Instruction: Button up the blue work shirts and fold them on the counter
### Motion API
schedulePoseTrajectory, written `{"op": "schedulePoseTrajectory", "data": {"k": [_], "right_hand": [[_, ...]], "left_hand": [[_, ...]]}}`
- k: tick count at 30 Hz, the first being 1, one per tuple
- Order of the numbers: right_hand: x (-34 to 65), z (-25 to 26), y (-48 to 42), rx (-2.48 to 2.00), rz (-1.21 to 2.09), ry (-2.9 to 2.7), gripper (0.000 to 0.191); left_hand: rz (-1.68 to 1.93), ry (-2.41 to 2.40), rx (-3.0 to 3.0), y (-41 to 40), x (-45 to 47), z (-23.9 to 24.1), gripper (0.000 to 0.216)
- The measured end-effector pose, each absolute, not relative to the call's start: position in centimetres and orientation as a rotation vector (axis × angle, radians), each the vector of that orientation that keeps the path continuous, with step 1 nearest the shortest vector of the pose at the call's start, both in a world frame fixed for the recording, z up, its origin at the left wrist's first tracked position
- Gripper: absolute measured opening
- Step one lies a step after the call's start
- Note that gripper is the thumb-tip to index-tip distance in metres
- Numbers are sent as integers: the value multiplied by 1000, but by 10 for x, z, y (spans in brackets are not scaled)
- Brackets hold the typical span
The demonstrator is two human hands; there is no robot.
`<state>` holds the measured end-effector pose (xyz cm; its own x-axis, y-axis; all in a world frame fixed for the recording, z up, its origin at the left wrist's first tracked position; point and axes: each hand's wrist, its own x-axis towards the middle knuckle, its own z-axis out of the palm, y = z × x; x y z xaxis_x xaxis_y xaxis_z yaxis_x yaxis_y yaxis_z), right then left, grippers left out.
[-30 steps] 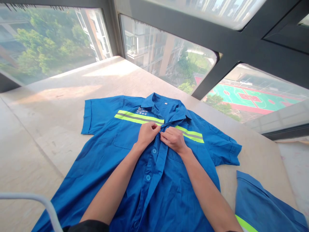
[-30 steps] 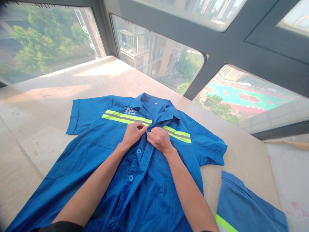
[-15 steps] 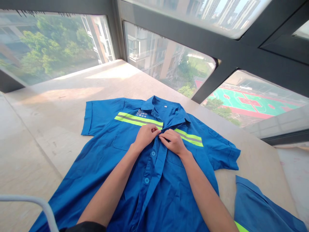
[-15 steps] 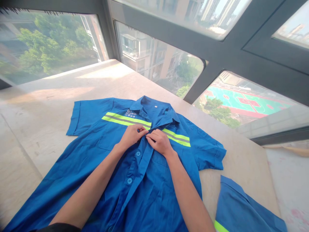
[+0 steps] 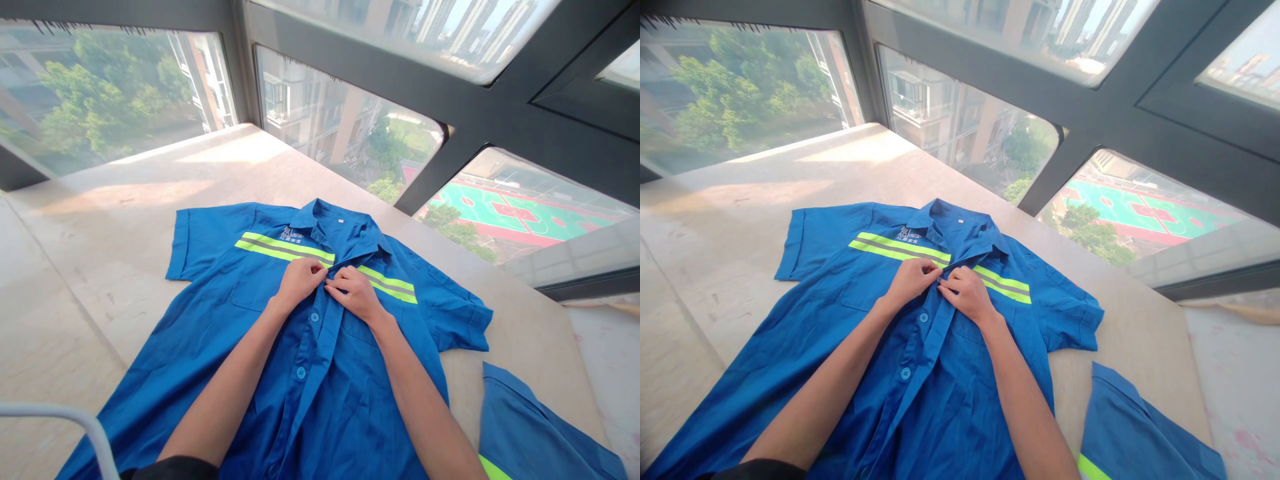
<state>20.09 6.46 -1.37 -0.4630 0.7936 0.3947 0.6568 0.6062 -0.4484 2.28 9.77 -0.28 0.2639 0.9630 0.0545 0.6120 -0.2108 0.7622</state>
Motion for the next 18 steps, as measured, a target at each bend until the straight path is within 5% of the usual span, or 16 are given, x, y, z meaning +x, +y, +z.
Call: {"op": "schedulePoseTrajectory", "data": {"k": [18], "right_hand": [[202,-14,61,-1063,298,-2302,20]], "left_hand": [[562,1343,1629,101,14,2,16]]}}
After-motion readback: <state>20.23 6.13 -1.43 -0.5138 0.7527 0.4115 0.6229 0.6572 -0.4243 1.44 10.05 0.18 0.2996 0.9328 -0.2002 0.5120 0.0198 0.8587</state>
